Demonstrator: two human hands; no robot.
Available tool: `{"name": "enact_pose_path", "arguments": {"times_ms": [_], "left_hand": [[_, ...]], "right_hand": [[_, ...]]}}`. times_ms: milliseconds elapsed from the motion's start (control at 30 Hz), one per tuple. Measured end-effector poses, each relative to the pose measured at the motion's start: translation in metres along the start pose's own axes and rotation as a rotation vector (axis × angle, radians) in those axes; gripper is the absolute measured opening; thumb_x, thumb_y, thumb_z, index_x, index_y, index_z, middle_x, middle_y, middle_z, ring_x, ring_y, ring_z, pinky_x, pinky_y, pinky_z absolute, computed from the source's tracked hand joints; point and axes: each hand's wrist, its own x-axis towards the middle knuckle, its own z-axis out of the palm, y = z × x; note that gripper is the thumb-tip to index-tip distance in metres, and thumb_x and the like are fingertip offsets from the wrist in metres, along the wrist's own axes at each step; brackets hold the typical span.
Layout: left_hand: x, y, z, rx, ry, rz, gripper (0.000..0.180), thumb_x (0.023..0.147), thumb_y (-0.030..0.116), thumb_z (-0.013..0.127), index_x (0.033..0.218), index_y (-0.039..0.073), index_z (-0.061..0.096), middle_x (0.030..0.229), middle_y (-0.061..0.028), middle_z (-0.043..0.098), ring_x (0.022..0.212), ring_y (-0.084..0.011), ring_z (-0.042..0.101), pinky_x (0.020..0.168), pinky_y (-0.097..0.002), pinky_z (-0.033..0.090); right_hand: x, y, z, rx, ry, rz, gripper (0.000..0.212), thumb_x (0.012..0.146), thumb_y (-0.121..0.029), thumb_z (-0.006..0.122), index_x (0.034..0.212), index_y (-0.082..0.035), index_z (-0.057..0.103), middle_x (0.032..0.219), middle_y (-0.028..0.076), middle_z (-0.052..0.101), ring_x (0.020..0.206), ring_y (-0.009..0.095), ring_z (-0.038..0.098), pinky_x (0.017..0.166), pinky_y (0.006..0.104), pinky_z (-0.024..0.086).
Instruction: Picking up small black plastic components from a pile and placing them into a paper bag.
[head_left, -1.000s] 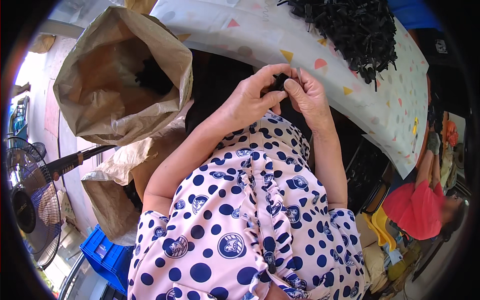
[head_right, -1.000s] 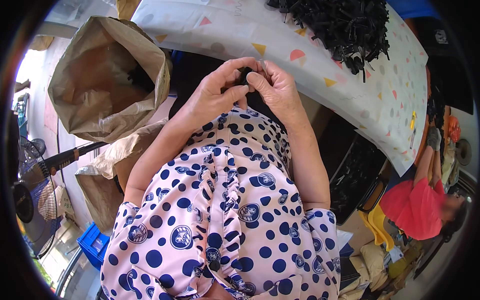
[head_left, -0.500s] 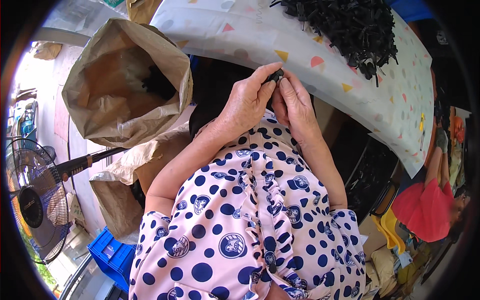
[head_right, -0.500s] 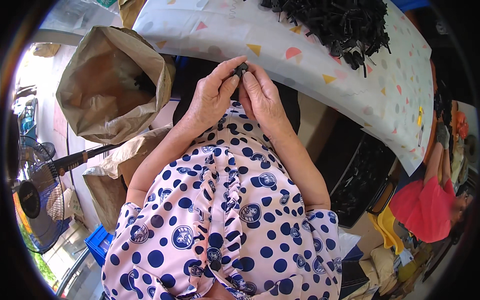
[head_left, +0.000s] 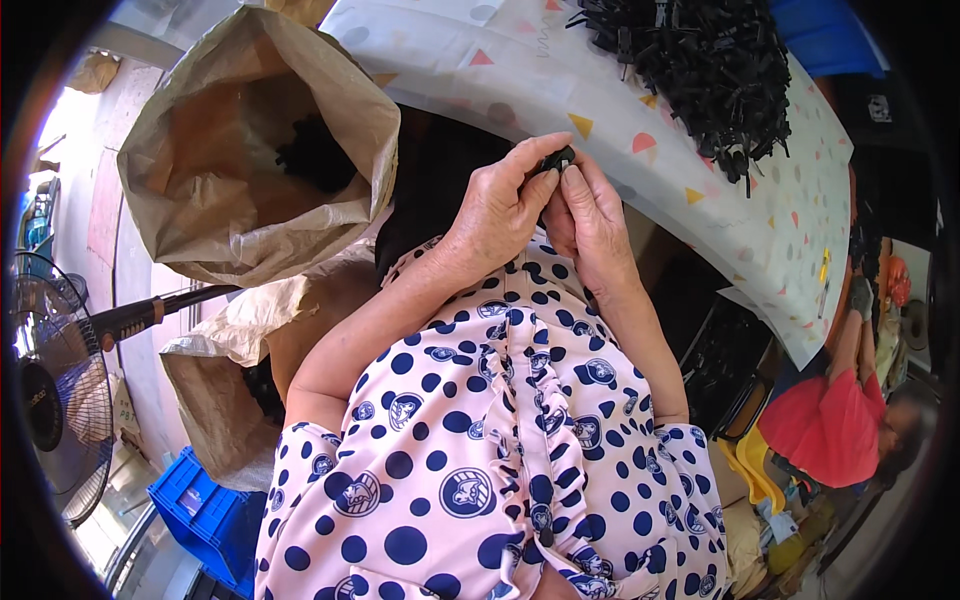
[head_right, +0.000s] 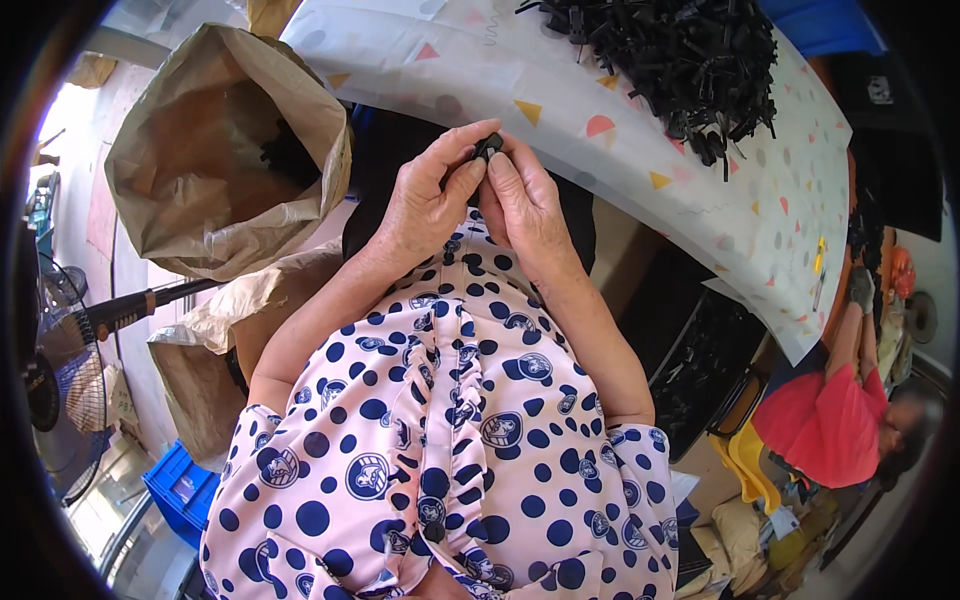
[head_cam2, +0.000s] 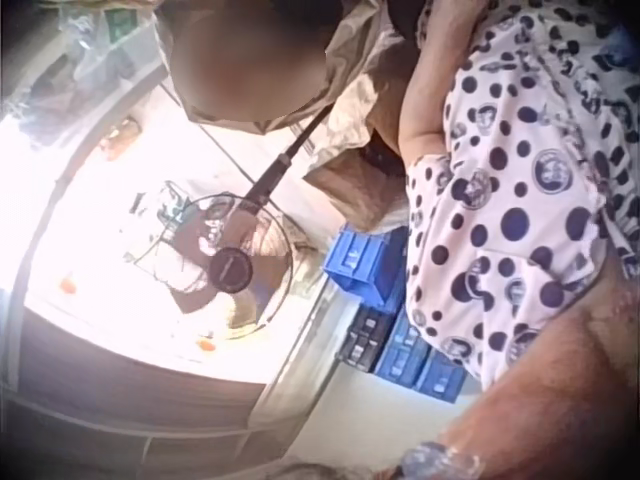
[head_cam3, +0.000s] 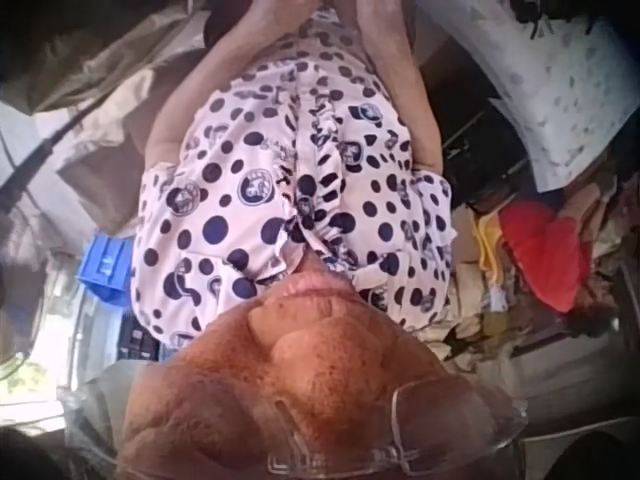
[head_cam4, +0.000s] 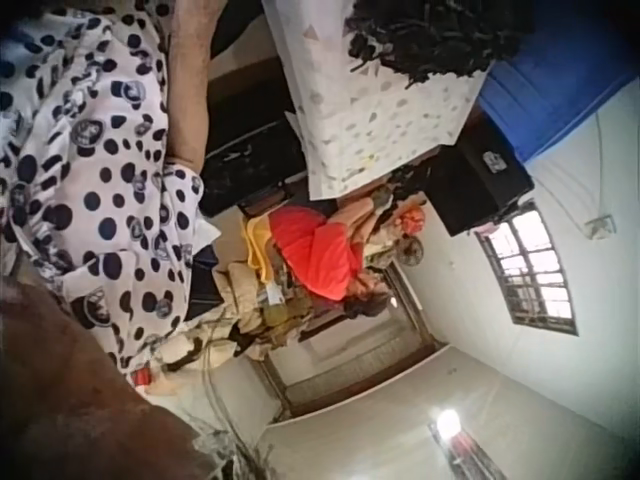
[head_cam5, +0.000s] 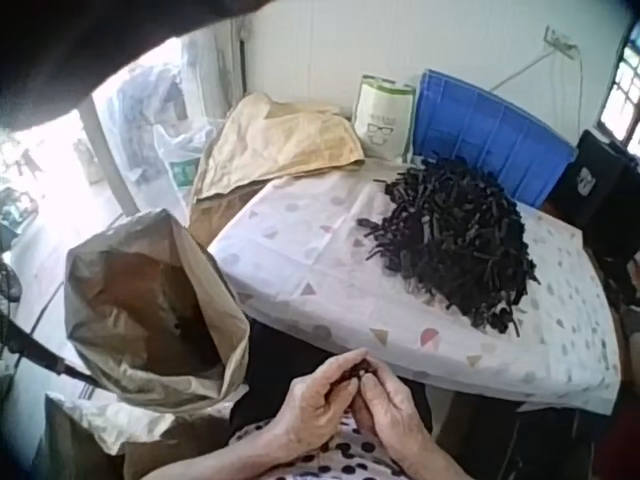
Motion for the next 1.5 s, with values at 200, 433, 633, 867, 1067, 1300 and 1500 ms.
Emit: {"name": "enact_pose_path", "arguments": {"times_ms": [200, 433, 633, 867, 1067, 1300, 1500], "left_hand": [[0.001, -0.004, -0.003, 0.034, 0.07, 0.111, 0.032, 0.091, -0.002, 0.05, 0.122, 0.003, 0.055, 0.091, -0.0106, 0.065, 0.075, -0.0137, 0.061, 0.067, -0.0251, 0.049], [0.005, -0.008, -0.01, 0.241, 0.211, 0.294, 0.036, 0.083, -0.008, 0.052, 0.117, 0.001, 0.057, 0.097, -0.0175, 0.064, 0.08, -0.0256, 0.064, 0.07, -0.0292, 0.05], [0.001, -0.007, -0.036, 0.3, 0.188, 0.218, 0.033, 0.082, -0.006, 0.053, 0.114, 0.001, 0.056, 0.102, -0.0192, 0.063, 0.091, -0.0353, 0.063, 0.076, -0.0375, 0.052], [-0.008, 0.032, -0.131, 0.775, 0.41, 0.086, 0.031, 0.083, -0.004, 0.052, 0.111, 0.007, 0.059, 0.103, -0.015, 0.064, 0.09, -0.0326, 0.063, 0.077, -0.0371, 0.051], [-0.016, 0.012, -0.169, 1.209, 0.155, -0.091, 0.026, 0.086, 0.004, 0.053, 0.11, 0.014, 0.057, 0.09, -0.0138, 0.063, 0.079, -0.0365, 0.061, 0.067, -0.0454, 0.048], [-0.017, 0.006, -0.164, 1.183, 0.075, -0.255, 0.025, 0.086, 0.007, 0.054, 0.111, 0.013, 0.057, 0.092, -0.0142, 0.063, 0.075, -0.037, 0.062, 0.065, -0.0455, 0.048], [0.011, 0.028, -0.14, 0.907, 0.333, 0.015, 0.042, 0.08, 0.005, 0.064, 0.12, 0.008, 0.054, 0.099, -0.0142, 0.063, 0.073, -0.0285, 0.064, 0.065, -0.0367, 0.051]], "right_hand": [[0.007, 0.0, 0.008, -0.049, 0.015, -0.003, 0.033, 0.1, -0.032, 0.044, 0.122, -0.007, 0.049, 0.059, -0.007, 0.037, 0.043, 0.001, 0.028, 0.038, 0.0172, 0.022], [0.02, -0.007, 0.017, -0.094, -0.03, 0.041, 0.026, 0.1, -0.028, 0.044, 0.119, -0.012, 0.051, 0.059, -0.008, 0.038, 0.043, 0.001, 0.029, 0.037, 0.017, 0.022], [0.052, -0.008, 0.009, -0.48, -0.306, -0.098, 0.023, 0.099, -0.019, 0.045, 0.117, -0.007, 0.055, 0.066, -0.005, 0.047, 0.054, 0.003, 0.042, 0.048, 0.0186, 0.035], [0.096, -0.083, -0.016, -1.244, -0.075, -0.514, 0.023, 0.093, -0.024, 0.056, 0.106, -0.005, 0.061, 0.08, 0.01, 0.066, 0.069, 0.015, 0.06, 0.065, 0.0305, 0.047], [0.214, -0.143, -0.057, -1.72, 0.141, -0.774, 0.025, 0.089, -0.03, 0.053, 0.097, -0.009, 0.063, 0.086, 0.016, 0.066, 0.084, 0.035, 0.063, 0.073, 0.0443, 0.05], [0.285, -0.143, -0.049, -2.11, -0.111, -0.384, 0.032, 0.084, -0.035, 0.06, 0.1, -0.007, 0.064, 0.098, 0.016, 0.066, 0.097, 0.033, 0.062, 0.08, 0.0442, 0.05], [0.31, -0.142, -0.063, -1.559, -0.264, -0.412, 0.031, 0.083, -0.032, 0.064, 0.089, -0.002, 0.06, 0.063, 0.004, 0.057, 0.053, 0.014, 0.053, 0.05, 0.0298, 0.042]]}}
